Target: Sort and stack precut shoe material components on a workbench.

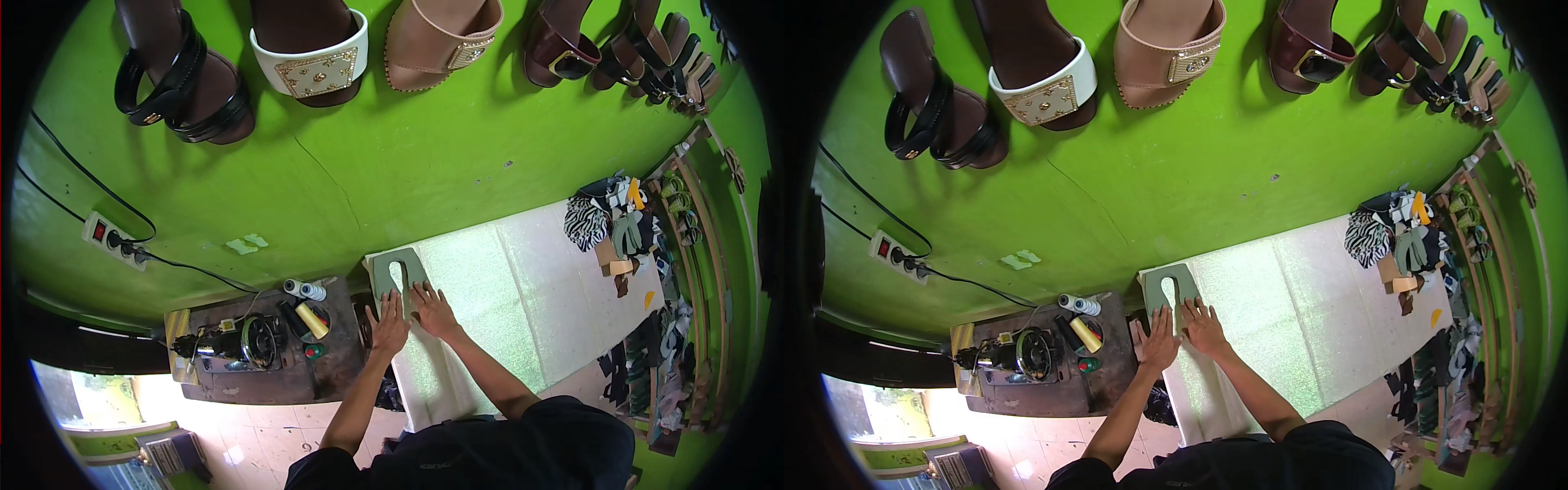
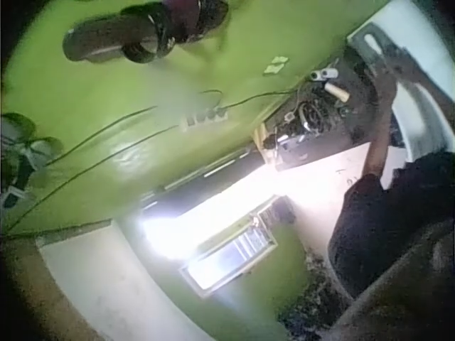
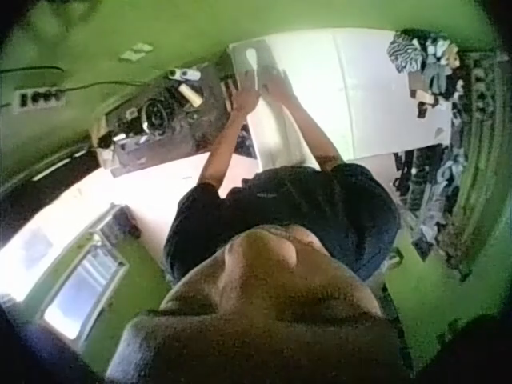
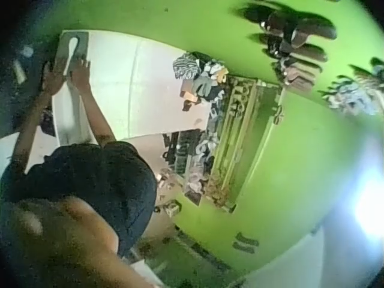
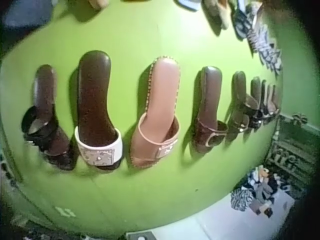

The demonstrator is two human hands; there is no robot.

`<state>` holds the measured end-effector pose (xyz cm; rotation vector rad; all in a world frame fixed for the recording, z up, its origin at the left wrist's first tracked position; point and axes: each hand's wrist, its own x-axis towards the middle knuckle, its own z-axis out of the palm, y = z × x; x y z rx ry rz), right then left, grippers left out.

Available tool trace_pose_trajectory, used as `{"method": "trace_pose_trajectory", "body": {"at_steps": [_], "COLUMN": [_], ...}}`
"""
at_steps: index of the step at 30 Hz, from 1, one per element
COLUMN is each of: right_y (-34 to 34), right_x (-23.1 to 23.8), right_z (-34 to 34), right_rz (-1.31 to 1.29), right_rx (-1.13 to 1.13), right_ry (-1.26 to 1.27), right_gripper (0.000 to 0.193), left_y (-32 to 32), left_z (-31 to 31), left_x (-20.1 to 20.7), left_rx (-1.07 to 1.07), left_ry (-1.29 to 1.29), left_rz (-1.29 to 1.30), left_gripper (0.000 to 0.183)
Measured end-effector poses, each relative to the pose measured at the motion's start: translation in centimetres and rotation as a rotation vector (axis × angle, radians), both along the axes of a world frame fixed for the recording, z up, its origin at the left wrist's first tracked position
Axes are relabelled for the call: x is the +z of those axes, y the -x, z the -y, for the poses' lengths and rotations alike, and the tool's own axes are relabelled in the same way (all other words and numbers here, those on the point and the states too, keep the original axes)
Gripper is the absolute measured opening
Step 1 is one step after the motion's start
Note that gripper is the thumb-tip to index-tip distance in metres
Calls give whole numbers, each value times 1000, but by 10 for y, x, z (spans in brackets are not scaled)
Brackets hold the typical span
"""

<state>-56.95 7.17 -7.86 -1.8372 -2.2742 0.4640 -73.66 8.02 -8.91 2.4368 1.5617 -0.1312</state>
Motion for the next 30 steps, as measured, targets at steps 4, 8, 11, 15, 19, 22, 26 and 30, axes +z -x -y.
{"method": "trace_pose_trajectory", "body": {"at_steps": [4,8,11,15,19,22,26,30], "right_y": [1,-4,-2,-6,-18,-22,-37,-58], "right_x": [-11,-15,1,33,67,93,132,147], "right_z": [1,4,4,30,72,102,144,180], "right_rz": [70,50,107,-57,-468,-594,-922,-1005], "right_rx": [-2,-23,19,-30,-144,-289,-517,-572], "right_ry": [43,77,85,-17,-84,-57,28,-58], "right_gripper": [75,79,79,77,74,72,64,65], "left_y": [0,-1,9,21,25,23,1,-24], "left_z": [0,-2,2,25,59,74,106,121], "left_x": [-10,-1,11,33,73,81,140,146], "left_rx": [-10,-43,-54,-1,191,351,540,419], "left_ry": [67,107,99,-3,196,444,750,741], "left_rz": [27,17,76,282,869,1195,1417,1453], "left_gripper": [90,91,90,88,80,75,66,64]}}
